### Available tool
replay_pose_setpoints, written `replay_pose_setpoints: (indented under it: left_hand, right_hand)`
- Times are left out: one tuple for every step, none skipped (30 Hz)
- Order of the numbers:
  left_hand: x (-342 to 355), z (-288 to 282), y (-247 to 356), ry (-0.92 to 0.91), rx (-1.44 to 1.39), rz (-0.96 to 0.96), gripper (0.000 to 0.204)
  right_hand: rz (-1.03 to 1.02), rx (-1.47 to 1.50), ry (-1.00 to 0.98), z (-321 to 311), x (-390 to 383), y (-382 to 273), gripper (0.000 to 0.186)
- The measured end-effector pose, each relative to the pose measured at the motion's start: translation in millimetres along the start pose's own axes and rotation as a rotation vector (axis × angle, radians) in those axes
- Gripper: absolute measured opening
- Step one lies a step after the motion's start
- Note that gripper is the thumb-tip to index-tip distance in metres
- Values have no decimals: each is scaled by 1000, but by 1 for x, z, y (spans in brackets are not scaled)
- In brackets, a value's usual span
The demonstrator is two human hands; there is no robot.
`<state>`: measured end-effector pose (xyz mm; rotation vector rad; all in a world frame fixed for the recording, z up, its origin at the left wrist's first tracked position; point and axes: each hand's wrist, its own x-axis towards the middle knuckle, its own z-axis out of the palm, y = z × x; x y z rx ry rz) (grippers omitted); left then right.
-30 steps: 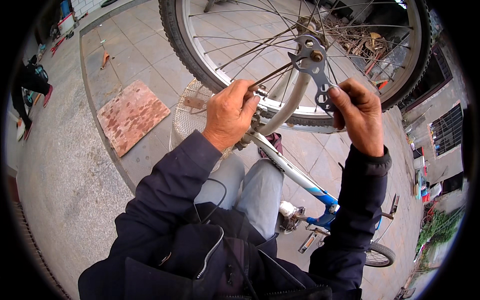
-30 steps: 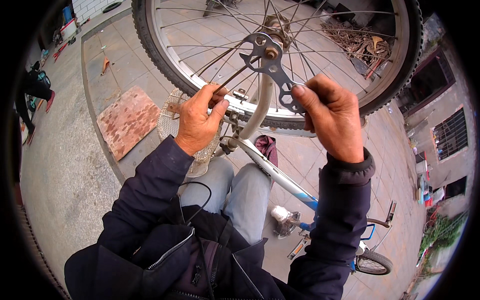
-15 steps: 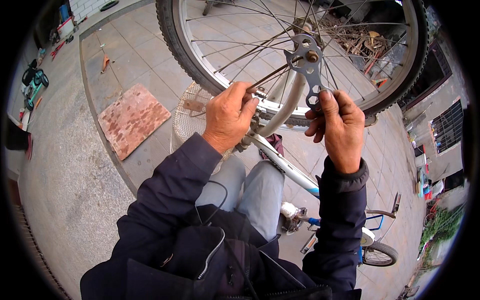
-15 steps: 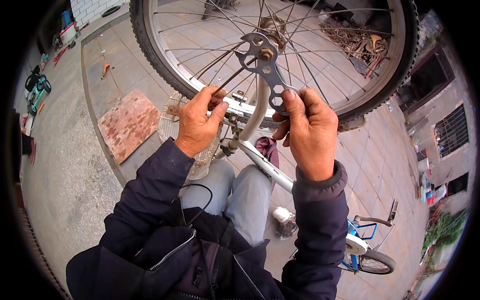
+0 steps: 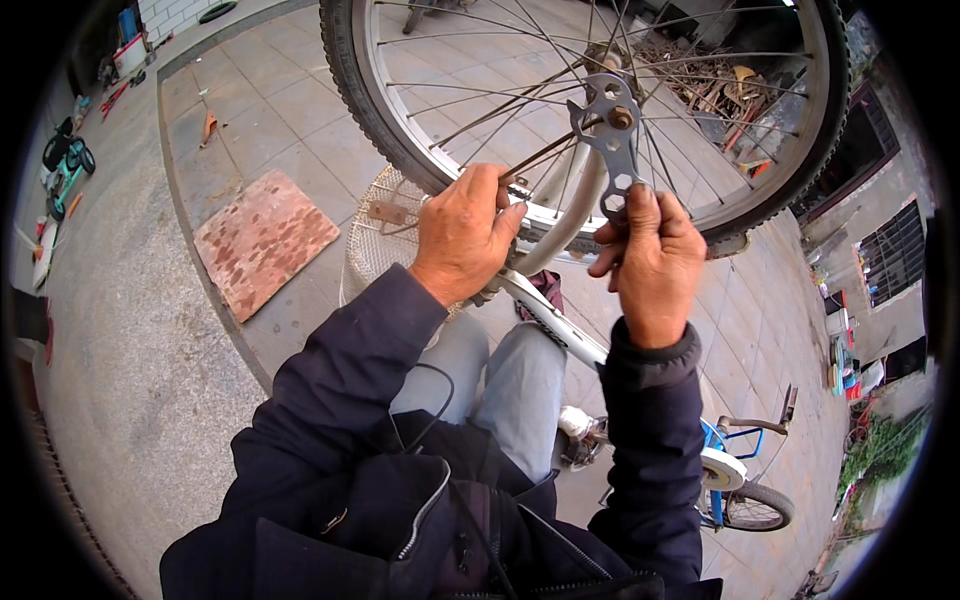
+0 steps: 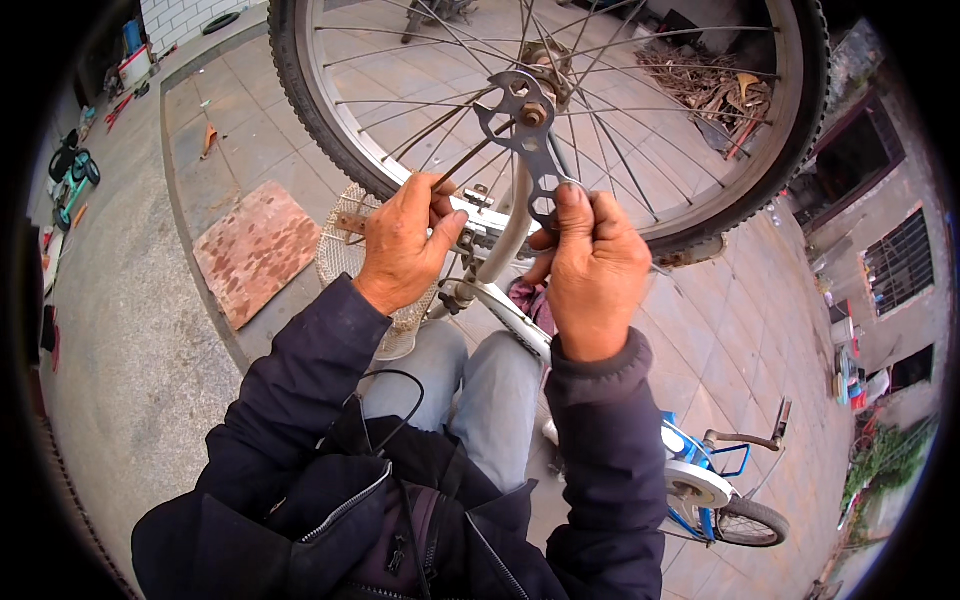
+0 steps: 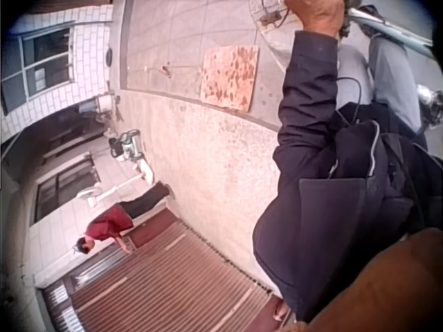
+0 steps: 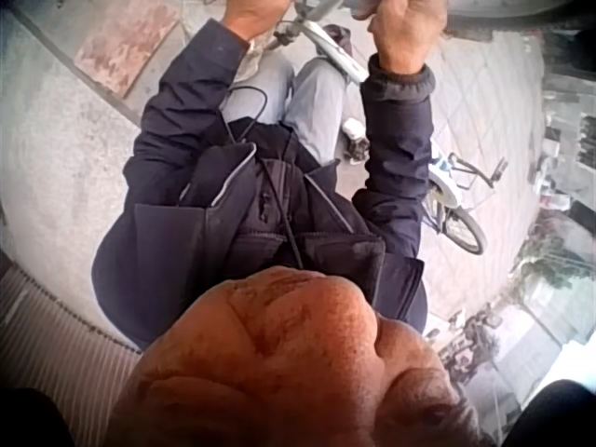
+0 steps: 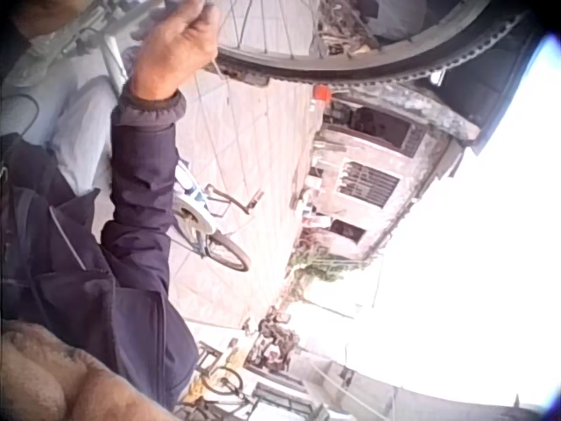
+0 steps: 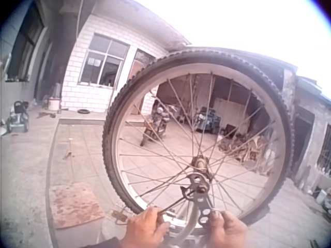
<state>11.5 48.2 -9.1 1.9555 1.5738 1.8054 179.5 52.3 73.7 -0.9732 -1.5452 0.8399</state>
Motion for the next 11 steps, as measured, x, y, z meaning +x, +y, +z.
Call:
replay_pose_setpoints:
  left_hand:
    - [0, 0, 0, 5, 24, 13, 26]
    - [0, 0, 0, 11, 48, 26, 26]
    - [0, 0, 0, 21, 57, 29, 26]
    - [1, 1, 1, 28, 65, 36, 26]
    - [2, 2, 1, 35, 74, 42, 26]
    - [1, 1, 2, 21, 60, 8, 26]
    - [0, 0, 3, 7, 48, -18, 25]
    - [0, -2, 3, -6, 37, -46, 25]
    - [-1, -3, 3, -24, 37, -51, 25]
    - [1, -4, 1, -43, 35, -51, 25]
    - [2, -6, -2, -61, 34, -52, 25]
  right_hand:
    - [8, 52, 15, 6, -1, 3, 33]
    - [13, 75, 25, 9, -4, 8, 33]
    - [43, 154, 41, 15, -6, 9, 32]
    - [72, 235, 61, 20, -8, 7, 30]
    - [97, 289, 72, 26, -9, 9, 31]
    - [95, 315, 72, 31, -11, 13, 31]
    - [100, 367, 75, 35, -11, 16, 31]
    - [104, 420, 76, 37, -11, 18, 31]
    - [110, 446, 44, 35, -9, 19, 31]
    - [101, 438, 17, 32, -7, 22, 32]
    - [91, 429, -11, 27, -6, 24, 34]
